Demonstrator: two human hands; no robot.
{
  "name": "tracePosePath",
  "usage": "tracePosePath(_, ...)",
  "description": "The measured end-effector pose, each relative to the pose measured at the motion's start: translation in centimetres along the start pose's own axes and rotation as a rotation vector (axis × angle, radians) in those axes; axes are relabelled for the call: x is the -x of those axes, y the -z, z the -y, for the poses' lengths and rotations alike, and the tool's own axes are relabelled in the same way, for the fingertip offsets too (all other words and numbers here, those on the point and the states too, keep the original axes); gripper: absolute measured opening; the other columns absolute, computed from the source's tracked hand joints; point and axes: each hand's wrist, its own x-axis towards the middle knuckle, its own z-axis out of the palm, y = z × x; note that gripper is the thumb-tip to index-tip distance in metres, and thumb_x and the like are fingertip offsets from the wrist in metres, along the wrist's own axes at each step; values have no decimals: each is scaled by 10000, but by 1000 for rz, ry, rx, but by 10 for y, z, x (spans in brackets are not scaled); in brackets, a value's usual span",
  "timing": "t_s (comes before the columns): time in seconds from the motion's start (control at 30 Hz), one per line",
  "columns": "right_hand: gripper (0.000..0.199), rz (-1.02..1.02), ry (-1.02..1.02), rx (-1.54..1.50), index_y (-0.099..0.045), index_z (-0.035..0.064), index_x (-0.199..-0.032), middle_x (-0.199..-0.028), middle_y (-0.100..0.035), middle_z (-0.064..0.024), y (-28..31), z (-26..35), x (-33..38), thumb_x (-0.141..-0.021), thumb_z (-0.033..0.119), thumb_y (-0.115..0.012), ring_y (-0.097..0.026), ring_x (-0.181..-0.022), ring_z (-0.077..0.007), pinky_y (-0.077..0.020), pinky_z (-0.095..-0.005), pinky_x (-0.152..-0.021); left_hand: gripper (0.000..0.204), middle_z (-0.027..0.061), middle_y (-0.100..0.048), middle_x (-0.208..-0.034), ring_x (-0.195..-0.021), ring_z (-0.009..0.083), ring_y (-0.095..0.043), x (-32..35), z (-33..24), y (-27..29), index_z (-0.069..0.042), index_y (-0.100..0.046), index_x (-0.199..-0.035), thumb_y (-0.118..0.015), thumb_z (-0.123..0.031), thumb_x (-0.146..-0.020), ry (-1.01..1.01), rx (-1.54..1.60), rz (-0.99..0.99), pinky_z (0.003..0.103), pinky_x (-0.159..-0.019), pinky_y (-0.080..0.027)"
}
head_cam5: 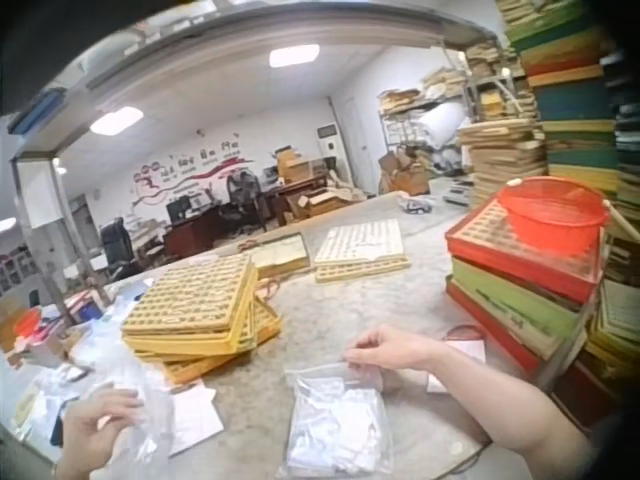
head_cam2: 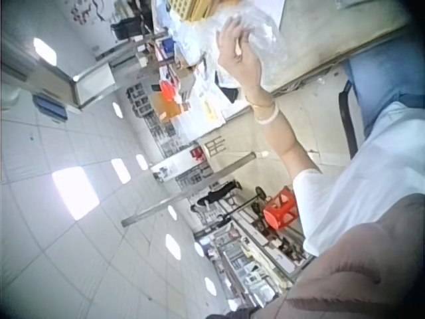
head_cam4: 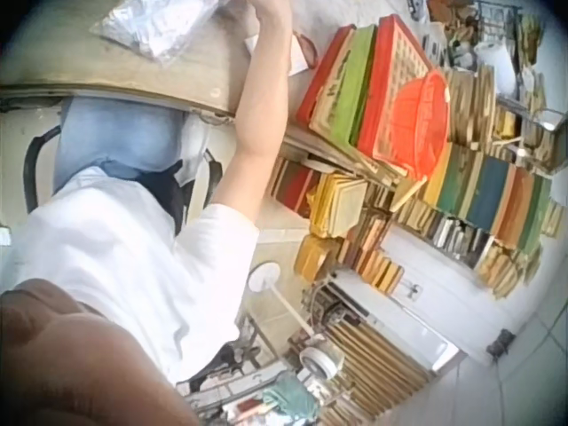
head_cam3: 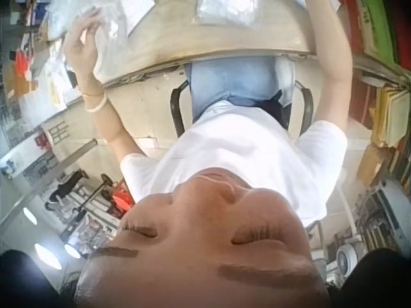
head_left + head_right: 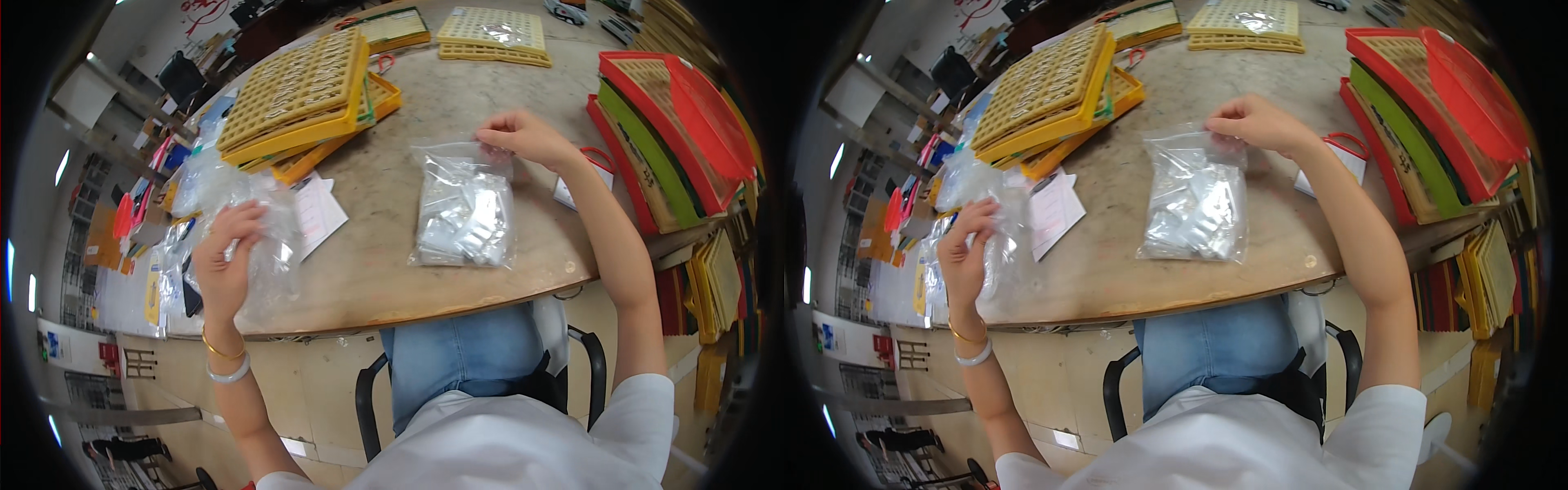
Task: The person arranges small silver jewelry pieces into the compartments of a yellow plastic tray. They then handle clear plastic bags, separating and organizing them on the table. Finally, the person picks up a green tray containing jewelry and walks to another area to place items into a display stand.
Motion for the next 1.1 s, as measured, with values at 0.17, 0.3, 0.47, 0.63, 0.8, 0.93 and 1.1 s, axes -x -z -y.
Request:
tracePosePath(0.17, 247, -83, 42, 70, -680, 16, -954, -777, -657, -20, -5, -17, -6, -887, 245, -614, -586, -655, -88, -467, -260, -496, 156, 133, -689, -1031, -1017, 252, -641, -27, -22, -62, -53, -696, -964, -627, -22, -828, 106, 116, 390, 313, -901, -465)
tracePosePath(0.3, 186, -75, 16, 238, -677, -20, -927, -785, -651, -21, -4, 7, 5, -886, 156, -634, -571, -711, -71, -466, -227, -657, 184, 69, -678, -1012, -995, 147, -607, -57, -13, -85, 16, -664, -1053, -576, -58, -910, 278, 317, 318, 273, -907, -446)
tracePosePath(0.47, 175, -78, 226, 50, -698, -9, -911, -764, -650, -10, -4, 24, 15, -854, 156, -681, -560, -710, -59, -458, -220, -652, 213, 87, -683, -1027, -912, 130, -619, -102, -43, -151, -5, -664, -1065, -616, -85, -874, 94, 440, 183, 251, -771, -477)
tracePosePath(0.63, 162, -148, 293, 37, -705, -1, -924, -778, -658, -11, -4, 32, 24, -855, 145, -685, -565, -716, -55, -460, -214, -651, 150, 77, -682, -869, -823, 101, -620, -126, -57, -167, 24, -678, -985, -631, -27, -852, 76, 330, 458, 231, -761, -473)
tracePosePath(0.8, 179, -172, 348, -23, -687, -7, -949, -806, -662, -18, -8, 27, 19, -868, 152, -674, -576, -731, -60, -468, -219, -660, 90, 61, -684, -760, -705, 99, -619, -120, -50, -173, 34, -686, -886, -646, -10, -818, 124, 398, 362, 231, -682, -479)
tracePosePath(0.93, 200, -144, 305, -16, -674, -11, -969, -824, -661, -20, -6, 28, 19, -877, 166, -669, -581, -741, -65, -477, -227, -675, 90, 56, -682, -727, -695, 99, -624, -118, -47, -178, 40, -683, -874, -650, -12, -808, 158, 471, 342, 233, -670, -484)
tracePosePath(1.1, 197, -132, 298, -96, -667, -8, -968, -810, -647, -23, -6, 26, 17, -882, 169, -663, -585, -747, -65, -484, -223, -678, 107, 2, -633, -683, -637, 40, -538, -118, -44, -182, 15, -668, -790, -676, -78, -842, 255, 508, 344, 200, -594, -423)
